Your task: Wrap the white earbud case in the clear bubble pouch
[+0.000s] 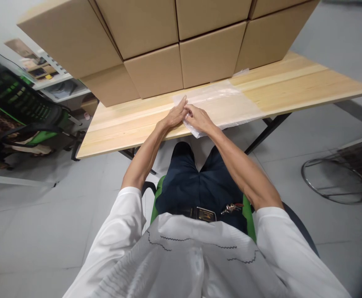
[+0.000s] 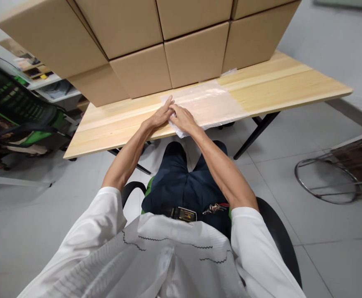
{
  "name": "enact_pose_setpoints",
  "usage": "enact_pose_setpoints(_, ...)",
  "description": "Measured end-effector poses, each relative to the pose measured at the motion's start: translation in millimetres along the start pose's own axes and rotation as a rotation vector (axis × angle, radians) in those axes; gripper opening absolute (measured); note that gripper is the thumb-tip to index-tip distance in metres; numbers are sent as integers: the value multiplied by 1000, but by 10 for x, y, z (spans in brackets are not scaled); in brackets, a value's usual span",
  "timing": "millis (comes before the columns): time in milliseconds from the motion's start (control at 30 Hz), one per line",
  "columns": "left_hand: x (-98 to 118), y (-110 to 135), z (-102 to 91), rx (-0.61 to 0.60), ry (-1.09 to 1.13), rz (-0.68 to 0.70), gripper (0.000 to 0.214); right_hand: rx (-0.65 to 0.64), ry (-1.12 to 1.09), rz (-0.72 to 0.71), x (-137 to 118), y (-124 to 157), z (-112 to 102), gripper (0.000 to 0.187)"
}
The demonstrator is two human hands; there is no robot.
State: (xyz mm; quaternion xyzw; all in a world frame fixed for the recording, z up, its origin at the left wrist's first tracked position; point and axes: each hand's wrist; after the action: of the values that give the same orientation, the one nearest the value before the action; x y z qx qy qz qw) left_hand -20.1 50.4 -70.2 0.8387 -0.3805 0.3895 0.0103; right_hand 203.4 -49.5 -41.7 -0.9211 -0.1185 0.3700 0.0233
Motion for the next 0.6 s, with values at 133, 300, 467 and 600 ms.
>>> enact_pose_setpoints(133,-14,-16,19,15,27,2,115,-19,46,-43,-7,-5,-33,55)
enact_pose_setpoints(300,54,-16,68,53,2,14,121,-61,121,-94,6,-39,-43,51)
enact_pose_setpoints(467,87,0,68,47,-29,7,129,-31,165,-68,7,-10,34,65)
enact_pose_setpoints(600,78,29,45,26,-47,-12,138,-10,186,-24,-7,59,72,70)
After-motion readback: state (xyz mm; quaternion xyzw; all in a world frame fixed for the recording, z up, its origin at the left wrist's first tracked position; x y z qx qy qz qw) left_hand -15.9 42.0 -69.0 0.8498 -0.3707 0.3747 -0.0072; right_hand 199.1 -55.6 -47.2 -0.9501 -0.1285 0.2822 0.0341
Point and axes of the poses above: each hand's wrist, its own y-axis away from the middle knuckle, its own z-axis out of the palm, x = y × z, and after that the axes turned 13 degrees about z, right-handed
